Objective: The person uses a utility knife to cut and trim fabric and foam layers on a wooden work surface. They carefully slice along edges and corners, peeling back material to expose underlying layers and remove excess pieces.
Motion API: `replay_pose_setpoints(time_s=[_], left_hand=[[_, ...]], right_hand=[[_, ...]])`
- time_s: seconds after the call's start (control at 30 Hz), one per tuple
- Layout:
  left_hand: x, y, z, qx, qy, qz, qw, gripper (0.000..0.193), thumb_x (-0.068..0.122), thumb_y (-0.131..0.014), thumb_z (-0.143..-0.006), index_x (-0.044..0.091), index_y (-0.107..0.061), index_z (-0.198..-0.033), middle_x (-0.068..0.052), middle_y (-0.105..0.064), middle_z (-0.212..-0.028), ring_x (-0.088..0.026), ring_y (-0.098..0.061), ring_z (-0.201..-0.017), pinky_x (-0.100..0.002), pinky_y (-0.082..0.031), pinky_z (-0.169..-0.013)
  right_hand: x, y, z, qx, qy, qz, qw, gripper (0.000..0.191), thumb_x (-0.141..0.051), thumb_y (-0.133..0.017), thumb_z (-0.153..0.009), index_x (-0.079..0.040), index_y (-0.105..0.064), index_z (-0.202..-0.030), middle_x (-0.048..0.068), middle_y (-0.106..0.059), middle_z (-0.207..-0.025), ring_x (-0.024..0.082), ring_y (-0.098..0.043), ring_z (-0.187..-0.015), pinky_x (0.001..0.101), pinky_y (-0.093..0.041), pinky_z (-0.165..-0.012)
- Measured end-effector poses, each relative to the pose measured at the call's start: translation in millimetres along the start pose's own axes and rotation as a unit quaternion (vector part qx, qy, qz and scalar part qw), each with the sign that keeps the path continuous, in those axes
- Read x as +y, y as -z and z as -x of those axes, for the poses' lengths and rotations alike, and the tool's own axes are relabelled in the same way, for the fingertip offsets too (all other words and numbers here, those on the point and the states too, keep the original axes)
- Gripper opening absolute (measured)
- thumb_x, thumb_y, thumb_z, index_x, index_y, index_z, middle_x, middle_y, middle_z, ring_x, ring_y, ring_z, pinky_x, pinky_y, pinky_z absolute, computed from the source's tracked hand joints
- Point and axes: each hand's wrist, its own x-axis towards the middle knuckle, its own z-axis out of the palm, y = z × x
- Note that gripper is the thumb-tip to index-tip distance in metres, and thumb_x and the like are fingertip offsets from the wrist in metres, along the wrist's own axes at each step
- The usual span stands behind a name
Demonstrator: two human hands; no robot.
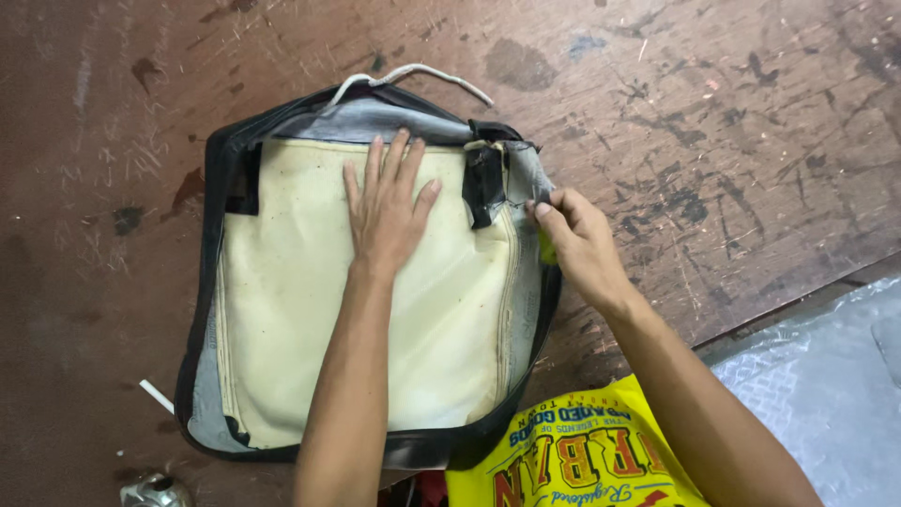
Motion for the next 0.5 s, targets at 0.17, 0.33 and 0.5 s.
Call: replay_pose_setpoints(time_s=[0.17, 0.33, 0.5], left_hand=[[20.8, 6.4, -10.0, 0.049, 0.077, 0.094, 0.991, 0.053, 0.048, -0.058, -0.102, 0.016, -0.056, -0.144, -0.011, -0.053, -0.145, -0.031, -0.047, -0.14, -0.052, -0.032, -0.122], [32.7, 10.6, -43.2, 0.145, -0.096, 0.01, 0.985, 0.058, 0.049, -0.065, -0.099, 0.008, -0.058, -0.139, -0.02, -0.051, -0.142, -0.041, -0.043, -0.134, -0.063, -0.019, -0.111], [34.0, 25.6, -67.4, -0.132, -0.055, -0.056, 0.988, 0.062, 0.063, -0.061, -0.091, 0.015, -0.068, -0.131, -0.02, -0.051, -0.142, -0.037, -0.035, -0.142, -0.068, -0.005, -0.12]], right_hand=[[1.6, 4.8, 1.0, 0.006, -0.02, -0.068, 0.997, 0.018, -0.02, -0.043, -0.107, -0.007, -0.055, -0.11, 0.001, -0.062, -0.089, 0.007, -0.063, -0.074, 0.0262, -0.056, -0.065], [1.1, 12.7, -6.7, 0.054, -0.067, -0.038, 0.996, 0.033, -0.033, -0.044, -0.117, -0.001, -0.054, -0.118, 0.01, -0.05, -0.087, 0.017, -0.044, -0.06, 0.0358, -0.043, -0.051], [-3.0, 18.5, -11.8, 0.06, 0.088, 0.117, 0.987, 0.034, -0.032, -0.059, -0.105, 0.0, -0.063, -0.118, 0.006, -0.068, -0.102, 0.007, -0.061, -0.083, 0.0241, -0.051, -0.07]])
